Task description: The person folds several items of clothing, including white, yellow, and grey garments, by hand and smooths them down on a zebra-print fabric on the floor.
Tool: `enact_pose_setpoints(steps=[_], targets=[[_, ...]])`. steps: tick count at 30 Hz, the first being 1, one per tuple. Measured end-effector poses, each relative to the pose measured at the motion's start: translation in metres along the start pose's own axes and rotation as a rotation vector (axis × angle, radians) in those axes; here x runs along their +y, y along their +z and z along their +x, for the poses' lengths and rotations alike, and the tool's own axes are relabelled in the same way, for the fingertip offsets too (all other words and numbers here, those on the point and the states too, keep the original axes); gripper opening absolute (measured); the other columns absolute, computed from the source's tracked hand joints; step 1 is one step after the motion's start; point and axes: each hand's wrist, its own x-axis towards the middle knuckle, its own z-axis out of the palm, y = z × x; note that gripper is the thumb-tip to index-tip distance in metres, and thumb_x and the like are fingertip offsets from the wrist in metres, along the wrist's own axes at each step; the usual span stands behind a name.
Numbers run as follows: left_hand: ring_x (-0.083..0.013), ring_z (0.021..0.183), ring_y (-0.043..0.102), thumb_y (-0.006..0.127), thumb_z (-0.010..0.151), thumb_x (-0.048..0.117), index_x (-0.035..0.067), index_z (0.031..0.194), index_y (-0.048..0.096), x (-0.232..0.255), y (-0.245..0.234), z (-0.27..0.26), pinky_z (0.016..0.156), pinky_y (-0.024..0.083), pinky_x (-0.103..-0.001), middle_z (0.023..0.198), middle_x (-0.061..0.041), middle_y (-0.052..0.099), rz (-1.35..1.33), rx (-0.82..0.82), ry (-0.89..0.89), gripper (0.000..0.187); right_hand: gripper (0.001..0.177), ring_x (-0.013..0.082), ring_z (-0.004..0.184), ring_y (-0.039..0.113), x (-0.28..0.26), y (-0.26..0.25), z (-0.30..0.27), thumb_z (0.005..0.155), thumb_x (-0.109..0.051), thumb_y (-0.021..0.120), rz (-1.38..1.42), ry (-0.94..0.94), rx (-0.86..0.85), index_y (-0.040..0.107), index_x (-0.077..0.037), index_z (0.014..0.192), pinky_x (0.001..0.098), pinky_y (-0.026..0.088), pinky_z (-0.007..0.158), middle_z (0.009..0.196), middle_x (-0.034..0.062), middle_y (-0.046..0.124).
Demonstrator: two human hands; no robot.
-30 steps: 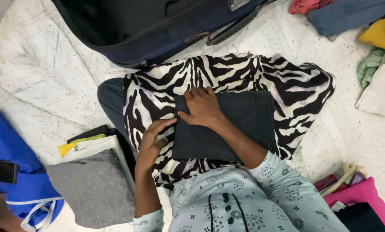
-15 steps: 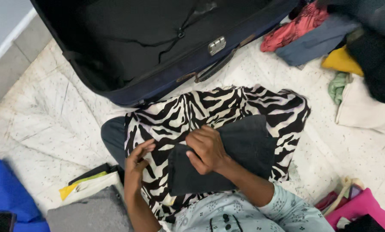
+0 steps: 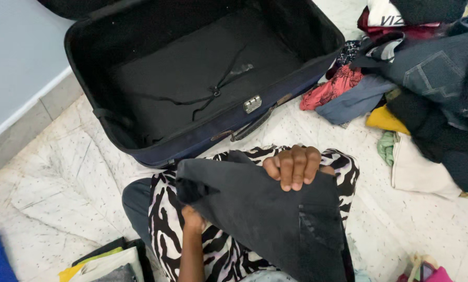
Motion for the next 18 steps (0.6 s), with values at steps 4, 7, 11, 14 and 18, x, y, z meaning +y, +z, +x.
enact_pose_setpoints(steps=[4, 7, 11, 14, 18], targets=[[-0.0401, 0.057, 0.056, 0.053, 0.097, -0.007, -0.022, 0.09, 0.061, -0.02, -0.003, -0.049, 0.045, 0.042, -0.049, 0.082, -0.03, 0.062, 0.349, 0.054, -0.154, 0.019, 0.025, 0.0202, 0.076, 0.067, -0.006, -0.038, -0.045, 0.102, -0.025, 0.049, 0.035, -0.034, 0.066, 0.057, -0.009, 0.084, 0.034, 0.041, 0.068, 0.081, 0.0096, 0.068], [-0.0375, 0.079, 0.055, 0.053, 0.094, -0.001, -0.017, 0.106, 0.055, -0.014, -0.013, -0.058, 0.065, 0.041, -0.046, 0.101, -0.027, 0.06, 0.252, 0.043, -0.133, 0.02, 0.017, 0.0201, 0.083, 0.069, -0.026, -0.045, -0.068, 0.101, -0.015, 0.048, 0.042, -0.06, 0.117, 0.057, -0.011, 0.087, 0.0333, 0.041, 0.071, 0.086, 0.0078, 0.068], [-0.0324, 0.123, 0.053, 0.053, 0.087, 0.01, -0.007, 0.14, 0.044, 0.003, -0.031, -0.08, 0.105, 0.037, -0.04, 0.139, -0.022, 0.055, -0.043, -0.062, -0.107, 0.057, 0.029, 0.0214, 0.108, 0.066, -0.069, -0.004, -0.08, 0.107, -0.027, 0.045, -0.294, 0.493, 0.702, 0.06, -0.004, 0.098, 0.0378, 0.045, 0.1, 0.101, 0.0093, 0.066], [-0.0323, 0.141, 0.044, 0.053, 0.079, 0.015, 0.007, 0.162, 0.02, 0.045, -0.014, -0.094, 0.117, 0.028, -0.039, 0.159, -0.017, 0.041, 0.131, 0.021, -0.149, 0.089, 0.037, 0.0274, 0.112, 0.063, -0.095, 0.006, -0.089, 0.095, -0.028, 0.049, -0.389, 0.757, 1.046, 0.058, 0.005, 0.11, 0.0387, 0.047, 0.103, 0.111, 0.0182, 0.063], [-0.0255, 0.154, 0.022, 0.059, 0.066, 0.028, 0.014, 0.165, 0.012, 0.103, 0.062, -0.101, 0.121, 0.017, -0.037, 0.171, -0.01, 0.017, 0.51, -0.051, 0.011, 0.11, 0.053, 0.0283, 0.113, 0.062, -0.107, 0.02, -0.119, 0.085, -0.03, 0.051, -0.419, 0.795, 1.371, 0.051, 0.006, 0.124, 0.0385, 0.049, 0.102, 0.121, 0.0177, 0.061]])
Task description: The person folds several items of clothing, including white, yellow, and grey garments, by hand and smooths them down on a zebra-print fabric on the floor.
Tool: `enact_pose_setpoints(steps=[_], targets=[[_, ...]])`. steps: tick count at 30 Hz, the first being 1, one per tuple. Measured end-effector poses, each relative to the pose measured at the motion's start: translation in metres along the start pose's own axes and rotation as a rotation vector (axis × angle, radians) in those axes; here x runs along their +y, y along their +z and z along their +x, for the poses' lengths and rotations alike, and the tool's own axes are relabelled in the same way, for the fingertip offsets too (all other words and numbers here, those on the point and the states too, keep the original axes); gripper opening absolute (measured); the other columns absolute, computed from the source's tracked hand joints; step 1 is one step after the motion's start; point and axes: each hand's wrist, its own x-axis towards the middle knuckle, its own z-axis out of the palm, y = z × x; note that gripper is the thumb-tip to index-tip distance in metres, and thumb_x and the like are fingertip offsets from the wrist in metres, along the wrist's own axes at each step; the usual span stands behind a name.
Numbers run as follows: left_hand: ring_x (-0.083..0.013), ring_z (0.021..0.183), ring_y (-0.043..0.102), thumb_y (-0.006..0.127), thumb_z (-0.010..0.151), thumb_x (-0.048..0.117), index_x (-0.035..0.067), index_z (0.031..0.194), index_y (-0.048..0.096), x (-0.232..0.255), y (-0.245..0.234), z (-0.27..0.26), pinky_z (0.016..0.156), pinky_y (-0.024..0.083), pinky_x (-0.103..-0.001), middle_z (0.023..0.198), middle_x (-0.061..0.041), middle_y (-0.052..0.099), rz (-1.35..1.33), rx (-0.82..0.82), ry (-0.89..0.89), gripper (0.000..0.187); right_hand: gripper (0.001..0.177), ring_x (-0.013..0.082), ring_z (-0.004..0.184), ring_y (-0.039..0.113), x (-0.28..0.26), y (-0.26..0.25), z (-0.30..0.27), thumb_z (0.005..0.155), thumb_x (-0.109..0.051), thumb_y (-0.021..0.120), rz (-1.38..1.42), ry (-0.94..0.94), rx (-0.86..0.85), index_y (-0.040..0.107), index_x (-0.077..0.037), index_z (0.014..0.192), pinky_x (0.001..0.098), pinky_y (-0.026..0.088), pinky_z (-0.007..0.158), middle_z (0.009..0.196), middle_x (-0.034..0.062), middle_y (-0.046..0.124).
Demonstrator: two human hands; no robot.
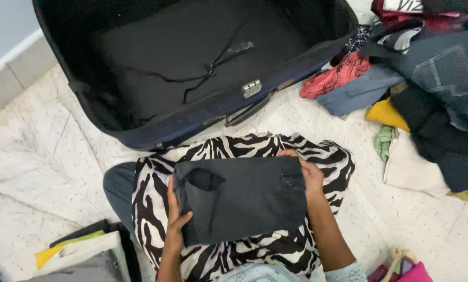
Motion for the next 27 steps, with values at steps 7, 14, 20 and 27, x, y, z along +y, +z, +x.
enact_pose_setpoints(steps=[7, 14, 20, 27], targets=[[-0.0303, 0.156, 0.028, 0.062, 0.063, 0.036, 0.012, 0.165, 0.018, 0.01, 0.02, 0.01, 0.124, 0.02, -0.038, 0.17, -0.014, 0.027, 0.005, -0.026, 0.104, 0.114, 0.066, 0.0262, 0.105, 0.063, -0.012, -0.009, -0.018, 0.077, -0.025, 0.06, -0.201, -0.001, 0.048, 0.05, -0.002, 0.138, 0.0359, 0.051, 0.093, 0.119, 0.0171, 0.062], [-0.0276, 0.155, 0.026, 0.049, 0.072, -0.007, 0.019, 0.163, 0.01, 0.016, 0.018, 0.009, 0.121, 0.02, -0.033, 0.169, -0.015, 0.024, 0.339, -0.132, -0.059, 0.103, 0.049, 0.0191, 0.102, 0.063, -0.006, -0.039, -0.005, 0.081, -0.014, 0.059, -0.373, 0.046, 0.08, 0.056, -0.001, 0.129, 0.031, 0.053, 0.09, 0.113, 0.0106, 0.061], [-0.0322, 0.137, 0.056, 0.053, 0.078, -0.007, 0.022, 0.164, 0.013, 0.019, 0.011, 0.017, 0.113, 0.037, -0.032, 0.141, -0.023, 0.061, 0.511, -0.181, -0.156, 0.099, 0.036, 0.0174, 0.087, 0.065, -0.007, -0.034, 0.004, 0.085, -0.001, 0.054, -0.491, 0.094, 0.215, 0.061, -0.004, 0.121, 0.0302, 0.055, 0.078, 0.104, 0.0096, 0.067], [-0.0367, 0.118, 0.069, 0.057, 0.082, -0.005, 0.023, 0.162, 0.023, 0.029, -0.002, 0.023, 0.104, 0.045, -0.034, 0.119, -0.025, 0.071, 0.568, -0.239, -0.178, 0.091, 0.029, 0.0149, 0.095, 0.064, -0.008, -0.038, 0.005, 0.094, 0.002, 0.052, -0.835, 0.063, 0.241, 0.061, -0.002, 0.121, 0.0261, 0.051, 0.087, 0.106, 0.0083, 0.067]])
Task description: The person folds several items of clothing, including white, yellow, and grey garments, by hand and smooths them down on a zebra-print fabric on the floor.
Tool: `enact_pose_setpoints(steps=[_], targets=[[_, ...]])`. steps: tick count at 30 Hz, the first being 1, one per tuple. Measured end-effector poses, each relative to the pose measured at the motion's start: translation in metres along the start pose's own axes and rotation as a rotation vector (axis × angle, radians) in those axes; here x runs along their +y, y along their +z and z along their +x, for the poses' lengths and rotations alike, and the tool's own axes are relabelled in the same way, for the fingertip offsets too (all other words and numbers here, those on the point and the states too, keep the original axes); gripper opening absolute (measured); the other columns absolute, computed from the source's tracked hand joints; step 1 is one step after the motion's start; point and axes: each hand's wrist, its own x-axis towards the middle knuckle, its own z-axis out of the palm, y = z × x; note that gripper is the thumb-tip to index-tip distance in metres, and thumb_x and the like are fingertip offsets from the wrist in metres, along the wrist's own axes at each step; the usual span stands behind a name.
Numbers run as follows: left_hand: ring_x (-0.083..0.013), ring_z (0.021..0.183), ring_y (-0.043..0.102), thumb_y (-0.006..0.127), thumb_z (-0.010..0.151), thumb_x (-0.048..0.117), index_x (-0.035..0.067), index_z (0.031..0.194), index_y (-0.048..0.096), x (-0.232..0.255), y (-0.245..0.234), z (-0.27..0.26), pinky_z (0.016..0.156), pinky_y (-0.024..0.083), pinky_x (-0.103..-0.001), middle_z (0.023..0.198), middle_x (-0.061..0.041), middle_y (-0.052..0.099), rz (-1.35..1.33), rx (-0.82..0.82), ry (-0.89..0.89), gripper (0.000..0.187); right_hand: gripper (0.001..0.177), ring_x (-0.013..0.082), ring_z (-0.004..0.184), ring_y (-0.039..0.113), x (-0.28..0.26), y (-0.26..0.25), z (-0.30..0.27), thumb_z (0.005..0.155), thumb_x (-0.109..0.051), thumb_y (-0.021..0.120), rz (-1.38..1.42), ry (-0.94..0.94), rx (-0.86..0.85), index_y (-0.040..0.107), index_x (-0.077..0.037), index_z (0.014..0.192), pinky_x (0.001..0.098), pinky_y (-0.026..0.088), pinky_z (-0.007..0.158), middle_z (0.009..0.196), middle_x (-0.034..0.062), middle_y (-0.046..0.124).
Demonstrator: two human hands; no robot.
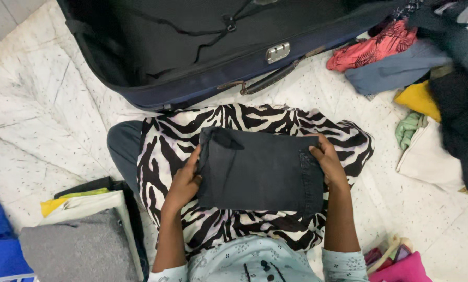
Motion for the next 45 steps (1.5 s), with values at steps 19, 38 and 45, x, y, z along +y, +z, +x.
enact_pose_setpoints(steps=[19, 38, 45], targets=[[-0.0316, 0.154, 0.019, 0.076, 0.074, 0.027, 0.006, 0.153, 0.04, 0.057, 0.089, 0.027, 0.121, 0.011, -0.057, 0.159, -0.013, 0.037, 0.675, -0.065, 0.484, 0.089, 0.072, 0.0392, 0.146, 0.035, -0.022, 0.122, -0.067, 0.08, -0.025, 0.066, -1.176, -0.653, -0.126, 0.047, 0.009, 0.14, 0.0534, 0.027, 0.118, 0.15, 0.0253, 0.044], [-0.0296, 0.151, 0.032, 0.074, 0.066, 0.012, 0.012, 0.149, 0.049, 0.041, 0.021, 0.006, 0.119, 0.023, -0.05, 0.154, -0.007, 0.047, 0.504, 0.047, 0.281, 0.086, 0.075, 0.0336, 0.152, 0.026, -0.015, 0.065, -0.087, 0.085, -0.025, 0.056, -1.336, -0.524, -0.106, 0.036, 0.006, 0.15, 0.0532, 0.019, 0.12, 0.157, 0.0213, 0.036], [-0.0333, 0.151, 0.03, 0.069, 0.067, 0.008, 0.008, 0.148, 0.049, 0.063, 0.045, 0.021, 0.12, 0.017, -0.054, 0.155, -0.011, 0.045, 0.493, 0.026, 0.468, 0.083, 0.076, 0.0367, 0.152, 0.026, -0.016, 0.128, -0.063, 0.083, -0.022, 0.061, -1.113, -0.532, -0.096, 0.037, 0.01, 0.148, 0.0546, 0.023, 0.118, 0.156, 0.0259, 0.036]])
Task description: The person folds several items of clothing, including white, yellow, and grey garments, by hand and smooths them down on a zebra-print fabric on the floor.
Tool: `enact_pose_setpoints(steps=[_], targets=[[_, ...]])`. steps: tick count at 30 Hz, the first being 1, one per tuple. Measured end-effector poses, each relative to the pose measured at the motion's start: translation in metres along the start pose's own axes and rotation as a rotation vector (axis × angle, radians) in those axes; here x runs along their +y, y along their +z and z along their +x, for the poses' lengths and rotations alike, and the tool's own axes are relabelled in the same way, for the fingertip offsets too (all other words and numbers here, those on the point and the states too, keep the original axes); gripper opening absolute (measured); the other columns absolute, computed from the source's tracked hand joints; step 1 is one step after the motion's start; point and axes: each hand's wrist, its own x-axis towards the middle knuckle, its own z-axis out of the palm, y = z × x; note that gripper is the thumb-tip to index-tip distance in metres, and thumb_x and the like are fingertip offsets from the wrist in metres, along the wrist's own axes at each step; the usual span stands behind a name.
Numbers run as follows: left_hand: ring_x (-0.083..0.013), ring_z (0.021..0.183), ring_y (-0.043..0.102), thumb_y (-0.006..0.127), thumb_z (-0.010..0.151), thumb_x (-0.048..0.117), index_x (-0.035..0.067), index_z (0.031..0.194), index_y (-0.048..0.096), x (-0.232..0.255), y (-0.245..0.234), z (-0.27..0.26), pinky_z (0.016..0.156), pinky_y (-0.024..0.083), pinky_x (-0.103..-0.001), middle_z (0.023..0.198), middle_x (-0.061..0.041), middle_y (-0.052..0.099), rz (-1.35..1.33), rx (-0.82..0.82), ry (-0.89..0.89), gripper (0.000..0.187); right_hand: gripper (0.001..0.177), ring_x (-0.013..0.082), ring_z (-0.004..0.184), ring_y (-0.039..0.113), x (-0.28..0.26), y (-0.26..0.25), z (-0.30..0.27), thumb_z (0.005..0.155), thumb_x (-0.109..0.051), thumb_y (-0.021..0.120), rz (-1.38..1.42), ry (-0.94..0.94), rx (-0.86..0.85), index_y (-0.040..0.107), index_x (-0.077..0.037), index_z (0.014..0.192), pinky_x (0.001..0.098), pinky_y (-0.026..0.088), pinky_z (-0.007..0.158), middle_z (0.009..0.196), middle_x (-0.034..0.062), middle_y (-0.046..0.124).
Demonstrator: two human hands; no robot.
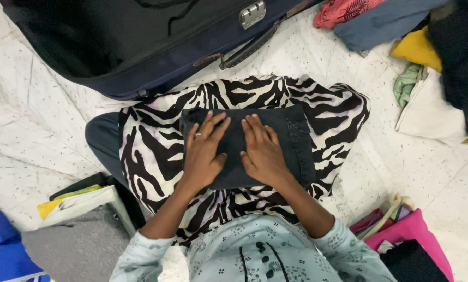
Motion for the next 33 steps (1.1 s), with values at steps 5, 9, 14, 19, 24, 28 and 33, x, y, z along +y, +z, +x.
enact_pose_setpoints(steps=[5, 9, 14, 19, 24, 28, 33], targets=[[-0.0285, 0.15, 0.035, 0.062, 0.079, 0.018, 0.008, 0.148, 0.051, -0.05, 0.038, 0.053, 0.117, 0.024, -0.05, 0.156, -0.011, 0.048, 0.281, 0.007, 0.015, 0.071, 0.08, 0.037, 0.149, 0.029, -0.007, 0.025, 0.039, 0.08, -0.027, 0.062, -0.116, -0.163, -0.129, 0.037, 0.011, 0.145, 0.0562, 0.023, 0.117, 0.154, 0.027, 0.036], [-0.0231, 0.144, 0.042, 0.062, 0.084, 0.029, 0.016, 0.146, 0.053, -0.069, 0.032, 0.031, 0.118, 0.028, -0.045, 0.151, -0.005, 0.053, 0.227, -0.159, -0.074, 0.064, 0.072, 0.0372, 0.147, 0.031, 0.029, 0.017, 0.038, 0.091, -0.034, 0.058, -0.116, -0.126, -0.148, 0.039, 0.009, 0.146, 0.0572, 0.024, 0.115, 0.153, 0.0264, 0.039], [-0.0235, 0.145, 0.04, 0.065, 0.085, 0.033, 0.02, 0.146, 0.055, -0.068, 0.021, 0.001, 0.118, 0.02, -0.05, 0.15, -0.004, 0.053, 0.241, 0.008, -0.039, 0.063, 0.067, 0.0286, 0.144, 0.039, 0.071, -0.01, 0.008, 0.093, -0.034, 0.054, -0.347, -0.009, -0.068, 0.044, 0.004, 0.147, 0.0564, 0.028, 0.115, 0.15, 0.0196, 0.046], [-0.023, 0.146, 0.039, 0.067, 0.085, 0.03, 0.021, 0.146, 0.056, -0.064, 0.023, -0.003, 0.12, 0.015, -0.05, 0.151, -0.002, 0.053, 0.141, 0.057, -0.093, 0.062, 0.064, 0.0291, 0.141, 0.044, 0.074, -0.015, 0.005, 0.09, -0.031, 0.056, -0.305, -0.073, -0.017, 0.049, 0.003, 0.143, 0.056, 0.03, 0.114, 0.145, 0.0182, 0.051], [-0.0227, 0.146, 0.04, 0.069, 0.085, 0.028, 0.021, 0.144, 0.058, -0.06, 0.021, -0.005, 0.121, 0.014, -0.05, 0.15, -0.001, 0.054, 0.087, 0.077, -0.121, 0.06, 0.062, 0.0279, 0.14, 0.046, 0.074, -0.015, 0.004, 0.087, -0.027, 0.059, -0.242, -0.104, 0.03, 0.051, 0.003, 0.141, 0.0559, 0.031, 0.112, 0.143, 0.0168, 0.053], [-0.0236, 0.146, 0.041, 0.069, 0.085, 0.027, 0.019, 0.142, 0.06, -0.06, 0.022, -0.005, 0.121, 0.014, -0.05, 0.148, -0.002, 0.056, 0.079, 0.094, -0.096, 0.059, 0.062, 0.0273, 0.139, 0.047, 0.077, -0.013, 0.004, 0.086, -0.025, 0.061, -0.21, -0.089, 0.02, 0.052, 0.001, 0.142, 0.0561, 0.03, 0.112, 0.144, 0.0154, 0.053], [-0.024, 0.146, 0.042, 0.069, 0.083, 0.025, 0.019, 0.14, 0.062, -0.059, 0.022, -0.007, 0.121, 0.014, -0.05, 0.147, -0.002, 0.056, 0.045, 0.118, -0.075, 0.057, 0.061, 0.0268, 0.138, 0.047, 0.078, -0.011, 0.003, 0.085, -0.024, 0.061, -0.203, -0.084, 0.027, 0.052, 0.0, 0.141, 0.0558, 0.03, 0.112, 0.143, 0.0144, 0.053]])
